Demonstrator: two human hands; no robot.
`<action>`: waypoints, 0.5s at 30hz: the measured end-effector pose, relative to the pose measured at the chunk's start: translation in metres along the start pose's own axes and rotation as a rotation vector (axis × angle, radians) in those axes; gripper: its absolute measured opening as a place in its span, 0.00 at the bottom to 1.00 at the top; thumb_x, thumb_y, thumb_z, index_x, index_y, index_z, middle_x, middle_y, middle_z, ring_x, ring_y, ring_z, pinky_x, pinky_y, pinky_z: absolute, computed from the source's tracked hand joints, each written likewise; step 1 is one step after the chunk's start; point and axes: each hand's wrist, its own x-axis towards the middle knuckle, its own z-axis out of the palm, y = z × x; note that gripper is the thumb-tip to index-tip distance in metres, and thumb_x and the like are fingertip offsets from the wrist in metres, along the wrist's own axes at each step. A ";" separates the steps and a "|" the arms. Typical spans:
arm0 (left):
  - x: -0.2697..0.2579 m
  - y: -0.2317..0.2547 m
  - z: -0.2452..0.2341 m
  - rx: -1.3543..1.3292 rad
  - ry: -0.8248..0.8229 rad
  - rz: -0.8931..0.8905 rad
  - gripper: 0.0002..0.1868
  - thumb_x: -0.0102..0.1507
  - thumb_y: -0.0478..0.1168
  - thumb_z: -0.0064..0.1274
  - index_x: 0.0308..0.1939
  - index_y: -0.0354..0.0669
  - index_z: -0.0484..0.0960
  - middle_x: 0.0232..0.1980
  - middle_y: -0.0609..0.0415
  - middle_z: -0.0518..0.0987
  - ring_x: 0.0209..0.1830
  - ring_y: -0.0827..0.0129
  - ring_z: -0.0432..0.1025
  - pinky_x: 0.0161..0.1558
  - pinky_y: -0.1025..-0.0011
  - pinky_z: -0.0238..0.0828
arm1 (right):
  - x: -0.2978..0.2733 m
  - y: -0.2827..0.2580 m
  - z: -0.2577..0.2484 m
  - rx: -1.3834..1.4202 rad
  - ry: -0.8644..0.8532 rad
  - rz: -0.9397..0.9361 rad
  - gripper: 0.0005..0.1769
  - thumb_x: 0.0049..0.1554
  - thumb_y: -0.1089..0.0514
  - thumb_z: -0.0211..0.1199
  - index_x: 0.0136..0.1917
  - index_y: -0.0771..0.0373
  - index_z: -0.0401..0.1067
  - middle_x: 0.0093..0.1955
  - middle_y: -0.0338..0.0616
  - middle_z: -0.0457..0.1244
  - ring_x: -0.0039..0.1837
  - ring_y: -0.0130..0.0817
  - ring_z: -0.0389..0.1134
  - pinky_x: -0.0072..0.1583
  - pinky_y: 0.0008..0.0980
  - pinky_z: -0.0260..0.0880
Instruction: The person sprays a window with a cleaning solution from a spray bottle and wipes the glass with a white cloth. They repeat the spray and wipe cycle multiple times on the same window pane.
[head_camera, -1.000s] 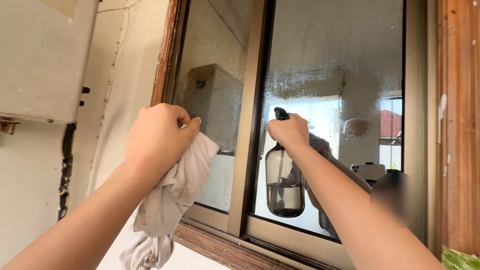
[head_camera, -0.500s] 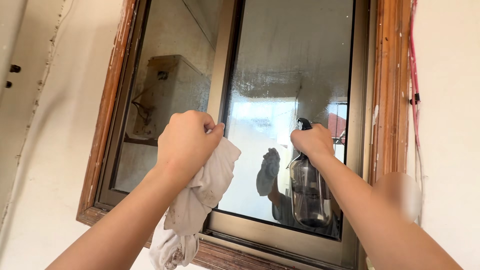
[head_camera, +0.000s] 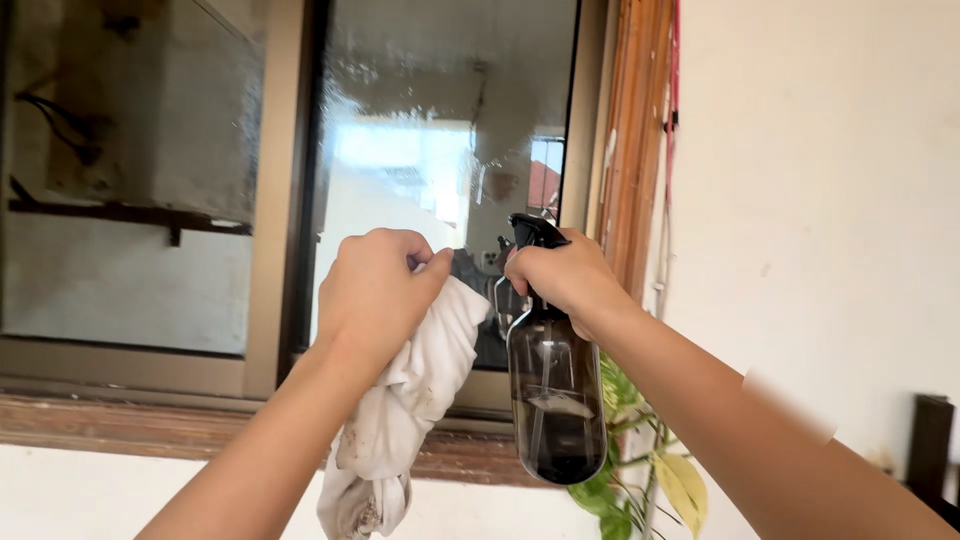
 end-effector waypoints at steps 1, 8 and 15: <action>-0.004 0.000 0.006 -0.010 0.009 0.029 0.18 0.59 0.54 0.57 0.36 0.45 0.90 0.36 0.44 0.85 0.36 0.50 0.80 0.41 0.58 0.76 | -0.006 0.002 -0.008 0.018 -0.023 0.010 0.07 0.36 0.67 0.60 0.33 0.65 0.71 0.31 0.42 0.62 0.34 0.35 0.63 0.35 0.38 0.64; -0.039 0.039 0.039 -0.069 -0.052 0.116 0.17 0.60 0.54 0.56 0.35 0.44 0.89 0.36 0.46 0.85 0.34 0.53 0.80 0.38 0.59 0.76 | -0.042 0.023 -0.075 0.020 -0.065 0.020 0.08 0.43 0.63 0.60 0.39 0.63 0.72 0.31 0.42 0.62 0.36 0.33 0.63 0.40 0.35 0.64; -0.101 0.136 0.085 -0.192 -0.142 0.272 0.16 0.60 0.52 0.58 0.33 0.43 0.89 0.30 0.44 0.83 0.31 0.49 0.78 0.36 0.58 0.75 | -0.119 0.042 -0.177 -0.125 0.131 0.110 0.08 0.46 0.59 0.63 0.41 0.60 0.74 0.31 0.37 0.63 0.37 0.27 0.61 0.40 0.33 0.62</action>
